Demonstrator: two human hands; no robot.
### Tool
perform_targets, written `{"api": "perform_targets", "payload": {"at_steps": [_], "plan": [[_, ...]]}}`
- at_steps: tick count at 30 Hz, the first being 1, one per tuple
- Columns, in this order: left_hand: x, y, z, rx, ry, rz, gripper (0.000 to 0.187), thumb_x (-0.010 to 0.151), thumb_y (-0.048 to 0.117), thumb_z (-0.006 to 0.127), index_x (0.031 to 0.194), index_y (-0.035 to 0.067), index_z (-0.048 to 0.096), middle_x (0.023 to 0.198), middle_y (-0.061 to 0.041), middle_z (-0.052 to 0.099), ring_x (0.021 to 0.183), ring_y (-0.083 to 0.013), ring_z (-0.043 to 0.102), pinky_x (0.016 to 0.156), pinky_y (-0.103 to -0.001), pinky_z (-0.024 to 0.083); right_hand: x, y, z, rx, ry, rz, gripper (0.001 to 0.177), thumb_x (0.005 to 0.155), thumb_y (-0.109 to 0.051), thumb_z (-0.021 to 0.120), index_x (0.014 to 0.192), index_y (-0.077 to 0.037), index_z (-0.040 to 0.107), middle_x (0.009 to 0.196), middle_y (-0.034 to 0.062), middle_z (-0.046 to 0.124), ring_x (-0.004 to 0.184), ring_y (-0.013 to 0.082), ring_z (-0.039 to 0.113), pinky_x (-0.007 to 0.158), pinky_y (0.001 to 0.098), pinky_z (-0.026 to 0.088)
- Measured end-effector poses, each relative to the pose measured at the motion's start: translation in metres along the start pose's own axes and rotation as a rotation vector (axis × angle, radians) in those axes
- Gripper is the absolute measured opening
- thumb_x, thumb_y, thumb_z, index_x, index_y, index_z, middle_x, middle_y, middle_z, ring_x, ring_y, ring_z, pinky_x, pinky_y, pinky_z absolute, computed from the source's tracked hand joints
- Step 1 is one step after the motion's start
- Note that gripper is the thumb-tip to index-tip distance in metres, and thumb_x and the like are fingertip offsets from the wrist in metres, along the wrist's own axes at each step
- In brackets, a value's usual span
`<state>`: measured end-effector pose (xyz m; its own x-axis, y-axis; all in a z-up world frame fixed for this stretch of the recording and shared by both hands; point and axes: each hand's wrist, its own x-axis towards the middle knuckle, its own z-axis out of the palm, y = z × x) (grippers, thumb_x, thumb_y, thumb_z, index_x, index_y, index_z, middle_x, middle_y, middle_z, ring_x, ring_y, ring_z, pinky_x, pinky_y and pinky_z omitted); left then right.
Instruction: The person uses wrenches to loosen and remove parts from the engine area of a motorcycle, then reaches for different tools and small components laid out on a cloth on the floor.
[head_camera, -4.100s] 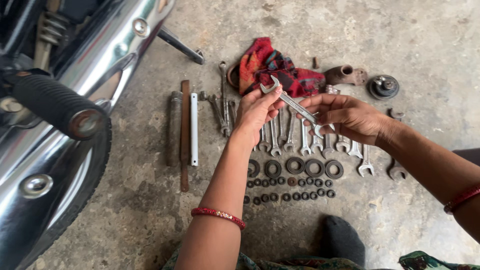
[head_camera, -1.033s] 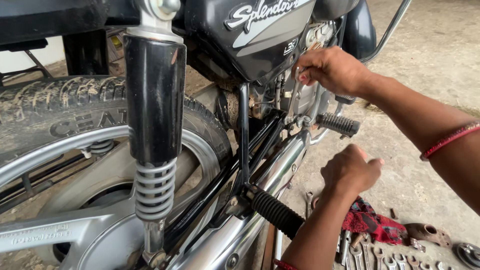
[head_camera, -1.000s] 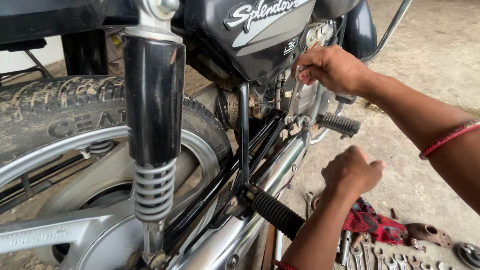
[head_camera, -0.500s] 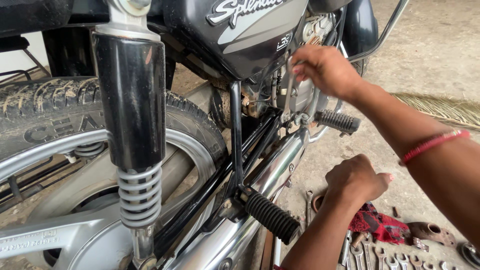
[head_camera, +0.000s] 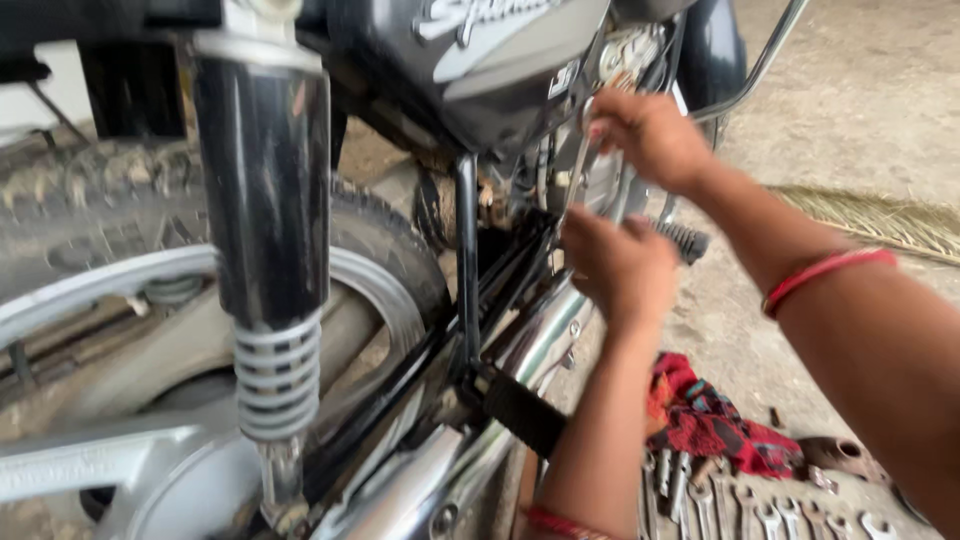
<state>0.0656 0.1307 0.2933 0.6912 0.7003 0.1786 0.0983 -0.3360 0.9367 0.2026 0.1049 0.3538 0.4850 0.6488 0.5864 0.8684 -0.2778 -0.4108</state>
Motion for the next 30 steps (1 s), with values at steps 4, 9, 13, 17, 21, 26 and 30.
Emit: {"api": "perform_targets", "payload": {"at_steps": [4, 9, 13, 17, 21, 26, 30], "plan": [[0.046, -0.005, -0.051, -0.677, 0.091, -0.221, 0.07, 0.092, 0.014, 0.05, 0.156, 0.002, 0.026, 0.162, -0.019, 0.027, 0.146, -0.034, 0.036, 0.117, -0.044, 0.03, -0.003, -0.002, 0.012, 0.09, 0.037, 0.13, 0.005, 0.105, -0.007, 0.059, 0.108, -0.003, 0.059, 0.092, 0.0098, 0.072, 0.086, 0.0163, 0.074, 0.073, 0.0326, 0.055], [0.059, -0.006, -0.082, -1.055, -0.015, -0.376, 0.056, 0.086, 0.011, 0.055, 0.142, 0.003, 0.048, 0.138, -0.014, 0.059, 0.124, -0.0288, 0.059, 0.105, -0.042, 0.045, -0.004, -0.023, 0.009, 0.128, 0.065, 0.118, 0.015, 0.103, -0.008, 0.059, 0.117, -0.006, 0.065, 0.098, 0.0083, 0.072, 0.093, 0.0193, 0.072, 0.079, 0.0349, 0.056], [0.061, -0.008, -0.088, -1.161, -0.084, -0.523, 0.039, 0.085, 0.011, 0.056, 0.124, 0.005, 0.059, 0.12, -0.014, 0.063, 0.108, -0.0267, 0.061, 0.089, -0.048, 0.052, -0.008, -0.051, 0.004, 0.074, 0.081, 0.181, 0.03, 0.093, -0.021, 0.074, 0.121, -0.009, 0.067, 0.108, 0.0072, 0.072, 0.097, 0.0182, 0.071, 0.081, 0.0353, 0.056], [0.062, -0.008, -0.092, -1.216, -0.104, -0.538, 0.033, 0.084, 0.008, 0.058, 0.117, 0.005, 0.062, 0.115, -0.011, 0.063, 0.104, -0.025, 0.061, 0.086, -0.045, 0.053, -0.02, -0.08, 0.019, -0.064, 0.151, 0.096, 0.024, 0.096, -0.026, 0.074, 0.111, -0.008, 0.073, 0.106, 0.0087, 0.073, 0.092, 0.0191, 0.072, 0.08, 0.0372, 0.059], [0.065, -0.017, -0.089, -1.126, -0.156, -0.511, 0.029, 0.087, 0.012, 0.06, 0.113, 0.001, 0.064, 0.111, -0.015, 0.065, 0.101, -0.027, 0.061, 0.083, -0.044, 0.052, -0.034, -0.08, 0.039, -0.197, 0.245, -0.146, 0.024, 0.092, -0.022, 0.079, 0.102, -0.001, 0.074, 0.099, 0.0135, 0.072, 0.084, 0.0236, 0.069, 0.073, 0.0396, 0.058], [0.066, -0.03, -0.081, -1.021, -0.151, -0.472, 0.028, 0.089, 0.015, 0.065, 0.114, 0.003, 0.067, 0.122, -0.01, 0.067, 0.113, -0.0204, 0.057, 0.101, -0.038, 0.04, -0.015, -0.023, 0.021, 0.418, 0.26, 0.297, 0.018, 0.097, -0.017, 0.073, 0.099, 0.0, 0.067, 0.093, 0.0092, 0.07, 0.083, 0.0133, 0.068, 0.071, 0.0298, 0.063], [0.07, -0.03, -0.086, -0.988, -0.155, -0.509, 0.031, 0.088, 0.018, 0.067, 0.116, 0.005, 0.068, 0.128, -0.012, 0.068, 0.119, -0.0232, 0.058, 0.108, -0.039, 0.037, 0.001, -0.03, 0.025, 0.384, 0.209, 0.317, 0.012, 0.094, -0.015, 0.068, 0.102, -0.006, 0.063, 0.093, 0.0061, 0.073, 0.081, 0.0123, 0.071, 0.071, 0.0278, 0.062]]}}
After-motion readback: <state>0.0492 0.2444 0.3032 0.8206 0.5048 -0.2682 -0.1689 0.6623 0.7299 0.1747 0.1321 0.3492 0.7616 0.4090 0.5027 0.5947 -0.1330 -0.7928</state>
